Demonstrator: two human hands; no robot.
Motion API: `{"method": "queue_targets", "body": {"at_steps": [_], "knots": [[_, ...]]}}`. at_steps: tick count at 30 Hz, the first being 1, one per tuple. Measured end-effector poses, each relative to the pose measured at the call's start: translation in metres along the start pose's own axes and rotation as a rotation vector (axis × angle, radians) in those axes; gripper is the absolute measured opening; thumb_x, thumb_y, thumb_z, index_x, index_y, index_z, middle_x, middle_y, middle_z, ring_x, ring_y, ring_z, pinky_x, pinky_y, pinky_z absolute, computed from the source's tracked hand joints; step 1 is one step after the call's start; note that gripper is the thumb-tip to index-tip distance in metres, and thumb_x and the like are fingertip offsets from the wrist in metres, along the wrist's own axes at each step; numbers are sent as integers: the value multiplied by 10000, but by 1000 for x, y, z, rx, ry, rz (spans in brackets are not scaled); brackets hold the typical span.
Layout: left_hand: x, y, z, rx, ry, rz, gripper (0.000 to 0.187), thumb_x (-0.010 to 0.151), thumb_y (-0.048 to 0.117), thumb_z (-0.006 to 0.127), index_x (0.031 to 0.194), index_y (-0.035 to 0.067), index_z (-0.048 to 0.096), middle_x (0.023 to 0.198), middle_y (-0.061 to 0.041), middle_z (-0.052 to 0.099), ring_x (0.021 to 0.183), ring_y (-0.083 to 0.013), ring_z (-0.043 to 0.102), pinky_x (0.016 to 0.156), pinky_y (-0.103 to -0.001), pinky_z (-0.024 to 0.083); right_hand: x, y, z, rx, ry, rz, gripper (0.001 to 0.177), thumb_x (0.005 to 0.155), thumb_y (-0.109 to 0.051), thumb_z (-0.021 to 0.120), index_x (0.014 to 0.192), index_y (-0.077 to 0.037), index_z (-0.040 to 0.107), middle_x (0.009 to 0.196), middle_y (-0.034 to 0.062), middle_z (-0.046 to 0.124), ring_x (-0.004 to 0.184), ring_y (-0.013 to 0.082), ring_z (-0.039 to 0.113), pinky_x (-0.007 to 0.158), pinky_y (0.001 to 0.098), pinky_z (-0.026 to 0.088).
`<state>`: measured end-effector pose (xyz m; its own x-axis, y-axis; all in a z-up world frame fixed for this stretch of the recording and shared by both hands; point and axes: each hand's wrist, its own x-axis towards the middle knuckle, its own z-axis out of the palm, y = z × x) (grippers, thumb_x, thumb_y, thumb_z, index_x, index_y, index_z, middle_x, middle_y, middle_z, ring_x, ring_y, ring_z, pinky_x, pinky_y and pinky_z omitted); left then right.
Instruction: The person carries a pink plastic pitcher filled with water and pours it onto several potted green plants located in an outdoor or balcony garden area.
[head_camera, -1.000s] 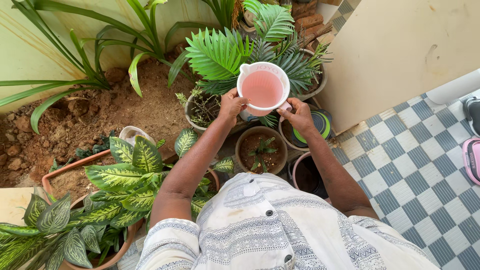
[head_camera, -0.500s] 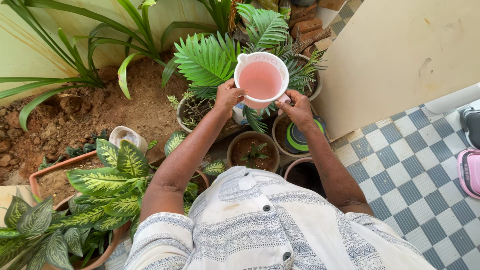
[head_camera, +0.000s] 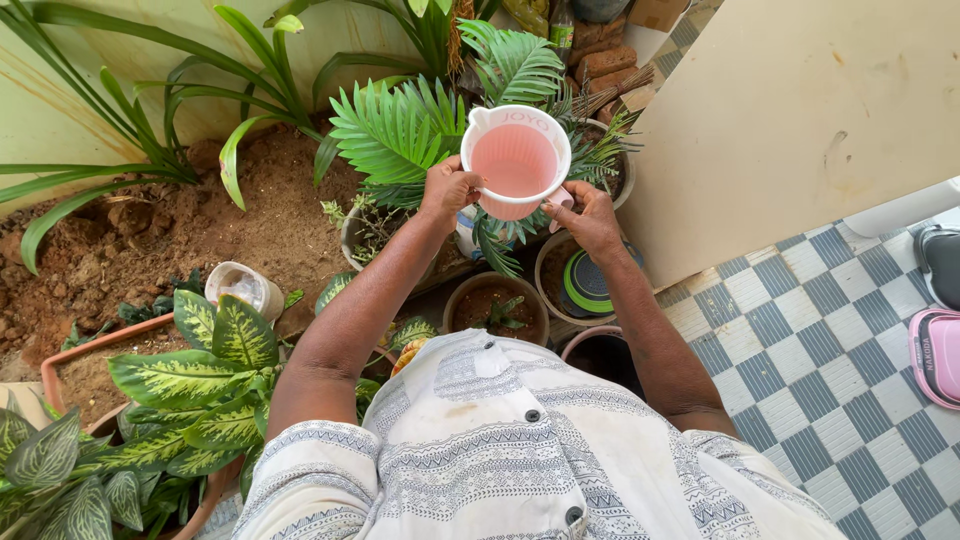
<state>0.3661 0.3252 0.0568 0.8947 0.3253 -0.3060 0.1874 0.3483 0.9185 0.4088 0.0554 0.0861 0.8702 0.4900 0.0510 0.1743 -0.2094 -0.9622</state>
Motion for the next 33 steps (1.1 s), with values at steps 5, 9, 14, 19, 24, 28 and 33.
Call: {"method": "queue_targets", "body": {"at_steps": [5, 9, 14, 19, 24, 28, 33], "knots": [[12, 4, 8, -4, -15, -1, 256, 778, -17, 681, 1028, 36, 694, 927, -61, 724, 853, -157, 712, 793, -339, 624, 2, -5, -5, -19, 9, -28, 457, 858, -132, 848, 1243, 36, 668, 979, 61, 731, 850, 77, 669, 722, 259, 585], [27, 5, 13, 3, -36, -6, 243, 784, -12, 691, 1020, 44, 692, 912, -51, 711, 828, -140, 699, 774, -327, 622, 5, -11, -8, -66, 42, 25, 494, 803, -67, 837, 1253, 21, 650, 991, 68, 734, 836, 96, 701, 705, 274, 622], [56, -6, 11, -16, -78, -23, 183, 792, -4, 710, 970, 37, 689, 864, -45, 661, 768, -135, 657, 762, -334, 634, 18, -8, -9, -174, 103, -63, 455, 853, -38, 819, 1278, 12, 666, 1033, 88, 739, 862, 106, 690, 711, 283, 601], [83, 0, 6, -41, -94, -59, 150, 772, 8, 725, 916, 46, 705, 807, -38, 684, 696, -137, 651, 712, -334, 608, 40, -16, -1, -230, 148, 27, 475, 843, -62, 804, 1283, 1, 636, 1011, 81, 747, 756, 90, 698, 629, 267, 601], [99, 12, -1, -72, -142, -67, 170, 761, 50, 734, 930, 61, 723, 838, -29, 704, 723, -155, 660, 729, -356, 587, 59, -21, 5, -285, 175, 33, 463, 859, -79, 811, 1287, 7, 658, 998, 93, 760, 735, 89, 686, 622, 266, 584], [113, 18, -5, -31, -162, -51, 205, 744, 103, 750, 946, 88, 716, 902, -23, 718, 869, -162, 664, 790, -395, 539, 77, -21, 5, -320, 193, 8, 459, 864, -83, 818, 1287, 1, 660, 1021, 82, 760, 745, 89, 692, 620, 273, 591], [131, 22, -11, -66, -231, -44, 238, 752, 142, 758, 979, 97, 703, 947, -33, 740, 916, -169, 665, 832, -384, 523, 92, -51, 15, -442, 236, 144, 444, 871, -100, 816, 1287, -33, 675, 988, 92, 765, 682, 125, 699, 620, 298, 588]]}}
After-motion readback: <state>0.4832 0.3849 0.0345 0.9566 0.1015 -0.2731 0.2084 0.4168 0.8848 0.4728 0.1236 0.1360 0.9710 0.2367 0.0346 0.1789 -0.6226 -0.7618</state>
